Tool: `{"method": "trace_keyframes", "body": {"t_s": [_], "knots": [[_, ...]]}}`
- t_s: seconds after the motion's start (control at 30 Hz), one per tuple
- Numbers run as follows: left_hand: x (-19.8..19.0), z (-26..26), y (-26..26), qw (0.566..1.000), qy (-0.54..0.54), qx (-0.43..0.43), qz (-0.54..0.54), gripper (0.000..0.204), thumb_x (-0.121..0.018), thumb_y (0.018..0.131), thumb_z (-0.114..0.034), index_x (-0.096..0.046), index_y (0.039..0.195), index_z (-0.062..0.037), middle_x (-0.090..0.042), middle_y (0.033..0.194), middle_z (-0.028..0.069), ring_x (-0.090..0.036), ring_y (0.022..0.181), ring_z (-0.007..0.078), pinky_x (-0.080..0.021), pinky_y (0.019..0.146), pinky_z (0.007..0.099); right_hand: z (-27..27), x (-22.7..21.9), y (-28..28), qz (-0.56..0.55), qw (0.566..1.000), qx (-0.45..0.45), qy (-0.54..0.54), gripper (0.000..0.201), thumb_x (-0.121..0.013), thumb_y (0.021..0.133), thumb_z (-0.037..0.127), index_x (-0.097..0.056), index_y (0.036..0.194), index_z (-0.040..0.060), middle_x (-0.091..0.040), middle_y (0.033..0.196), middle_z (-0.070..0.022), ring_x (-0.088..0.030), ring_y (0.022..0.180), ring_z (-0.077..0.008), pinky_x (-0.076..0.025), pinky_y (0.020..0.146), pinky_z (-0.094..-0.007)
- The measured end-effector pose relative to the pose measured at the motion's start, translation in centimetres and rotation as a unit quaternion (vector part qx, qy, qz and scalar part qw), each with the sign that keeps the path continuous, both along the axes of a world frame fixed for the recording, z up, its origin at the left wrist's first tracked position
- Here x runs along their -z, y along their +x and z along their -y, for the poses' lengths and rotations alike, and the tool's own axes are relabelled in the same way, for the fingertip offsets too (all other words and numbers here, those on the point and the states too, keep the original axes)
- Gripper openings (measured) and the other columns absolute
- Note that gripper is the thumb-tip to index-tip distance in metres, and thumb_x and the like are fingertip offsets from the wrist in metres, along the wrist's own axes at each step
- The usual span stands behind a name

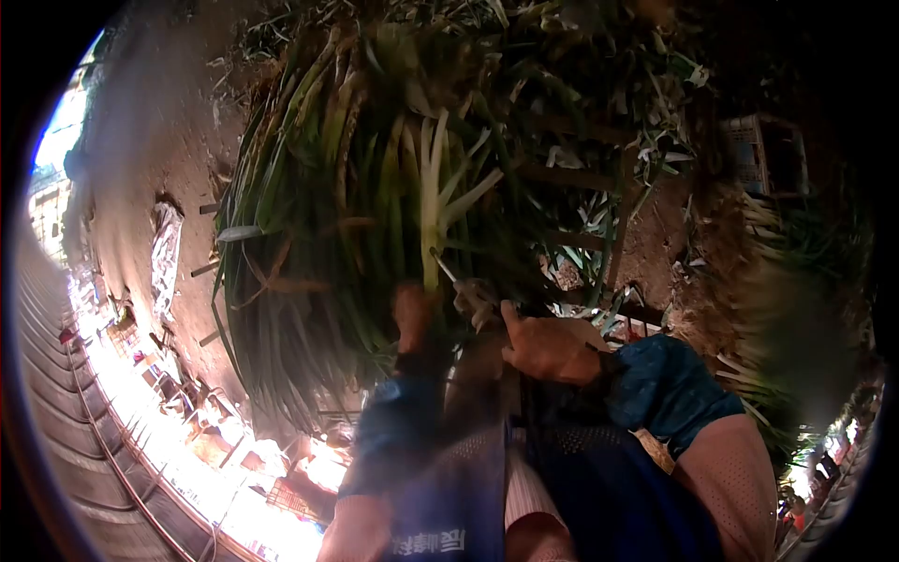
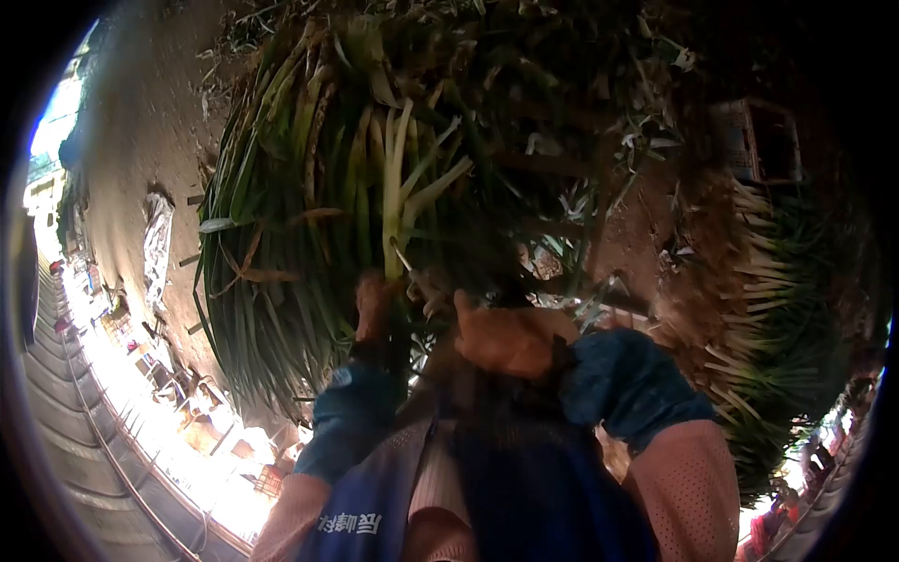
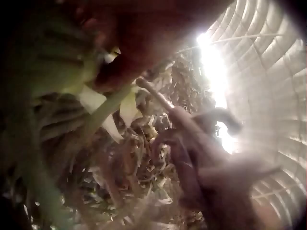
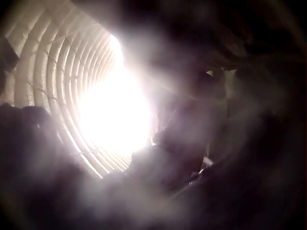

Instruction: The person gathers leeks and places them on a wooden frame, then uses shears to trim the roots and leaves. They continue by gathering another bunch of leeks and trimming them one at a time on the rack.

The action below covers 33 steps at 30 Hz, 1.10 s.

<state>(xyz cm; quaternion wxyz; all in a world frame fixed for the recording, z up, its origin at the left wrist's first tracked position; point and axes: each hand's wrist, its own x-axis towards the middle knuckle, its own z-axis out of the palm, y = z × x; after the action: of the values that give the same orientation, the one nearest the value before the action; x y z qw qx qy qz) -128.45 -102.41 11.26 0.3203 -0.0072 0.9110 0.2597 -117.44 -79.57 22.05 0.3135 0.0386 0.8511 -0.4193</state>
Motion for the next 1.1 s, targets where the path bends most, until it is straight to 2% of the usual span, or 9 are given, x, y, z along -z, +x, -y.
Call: {"method": "trace_keyframes", "body": {"t_s": [0.23,0.43,0.73,0.83,0.9,0.93,0.97,1.03,1.1], "knots": [[-0.7,-2.0,-1.4,0.993,0.086,-0.078,-0.016,0.027,-0.061,0.074,-0.027,-0.063,0.079,-0.0001,-0.06,0.078,0.0214,-0.058,0.074,0.0386,-0.046,0.063,0.0431,1.0,-0.1,-1.9,0.005,0.999,0.026,0.02,0.068,-0.057,0.075,0.021,-0.028,0.127,-0.0119,-0.061,0.075,-0.0262,-0.06,0.064,-0.0404,-0.049,0.061,-0.0498],[-1.9,-3.7,-0.5,0.989,0.049,0.061,-0.125,0.024,-0.056,0.078,-0.023,-0.059,0.086,-0.0007,-0.06,0.075,0.0216,-0.058,0.073,0.0406,-0.044,0.062,0.0474,0.4,3.6,-4.7,-0.052,0.996,0.014,0.071,0.058,-0.054,0.074,0.018,-0.035,0.121,-0.0104,-0.062,0.074,-0.0224,-0.062,0.065,-0.0365,-0.05,0.06,-0.0457],[-0.9,-4.0,4.6,0.998,-0.016,-0.063,-0.002,0.025,-0.057,0.081,-0.024,-0.055,0.095,-0.0036,-0.06,0.077,0.0198,-0.058,0.071,0.0385,-0.044,0.062,0.0471,-1.8,10.5,-10.7,-0.068,0.985,0.134,0.087,0.064,-0.056,0.075,0.019,-0.029,0.124,-0.013,-0.061,0.072,-0.0252,-0.061,0.064,-0.039,-0.05,0.058,-0.0467],[4.7,-2.7,5.2,0.979,0.021,0.179,-0.098,0.02,-0.053,0.084,-0.019,-0.057,0.094,-0.0026,-0.06,0.087,0.017,-0.058,0.079,0.0333,-0.046,0.068,0.0423,-0.4,7.5,-6.6,-0.118,0.991,0.018,0.064,0.066,-0.058,0.075,0.021,-0.028,0.123,-0.0132,-0.061,0.071,-0.0246,-0.061,0.065,-0.0398,-0.05,0.058,-0.0465],[4.6,-3.4,1.6,0.857,-0.105,0.406,-0.3,0.019,-0.048,0.083,-0.01,-0.057,0.099,-0.0024,-0.056,0.098,0.0162,-0.055,0.091,0.0295,-0.045,0.079,0.0381,-1.8,12.3,-6.7,-0.004,0.994,0.061,0.094,0.062,-0.055,0.077,0.02,-0.03,0.124,-0.0123,-0.061,0.073,-0.0257,-0.061,0.066,-0.04,-0.049,0.059,-0.0472],[6.1,-3.6,-0.8,0.967,0.091,0.121,-0.204,0.021,-0.049,0.082,-0.01,-0.055,0.101,-0.0016,-0.052,0.104,0.02,-0.051,0.096,0.0339,-0.042,0.082,0.0411,-2.7,14.3,-6.9,0.053,0.989,0.084,0.11,0.06,-0.053,0.078,0.02,-0.031,0.124,-0.0118,-0.061,0.074,-0.0262,-0.061,0.066,-0.0402,-0.049,0.06,-0.0476],[7.6,-3.8,-3.5,0.941,0.275,-0.181,-0.082,0.023,-0.049,0.081,-0.01,-0.053,0.102,-0.0007,-0.049,0.109,0.0237,-0.047,0.101,0.0382,-0.04,0.084,0.0441,-3.6,15.1,-6.8,0.012,0.989,0.094,0.114,0.062,-0.053,0.078,0.02,-0.03,0.125,-0.0121,-0.061,0.074,-0.0263,-0.061,0.067,-0.0404,-0.049,0.06,-0.048],[4.7,-4.6,-8.9,0.896,-0.03,0.174,-0.408,0.025,-0.044,0.079,-0.002,-0.053,0.101,0.0001,-0.052,0.099,0.0183,-0.05,0.099,0.0304,-0.039,0.089,0.0377,-4.4,15.9,-6.5,-0.064,0.984,0.112,0.123,0.066,-0.053,0.077,0.021,-0.027,0.127,-0.0126,-0.061,0.074,-0.0265,-0.061,0.068,-0.0408,-0.049,0.061,-0.0488],[4.0,-4.3,-11.1,0.869,-0.194,0.248,-0.382,0.024,-0.043,0.079,-0.002,-0.053,0.101,0.0027,-0.05,0.103,0.0182,-0.048,0.103,0.0319,-0.038,0.091,0.0391,-2.7,14.0,-6.9,-0.066,0.99,0.085,0.091,0.066,-0.056,0.076,0.022,-0.03,0.125,-0.012,-0.061,0.074,-0.026,-0.06,0.068,-0.041,-0.049,0.061,-0.0482]]}}
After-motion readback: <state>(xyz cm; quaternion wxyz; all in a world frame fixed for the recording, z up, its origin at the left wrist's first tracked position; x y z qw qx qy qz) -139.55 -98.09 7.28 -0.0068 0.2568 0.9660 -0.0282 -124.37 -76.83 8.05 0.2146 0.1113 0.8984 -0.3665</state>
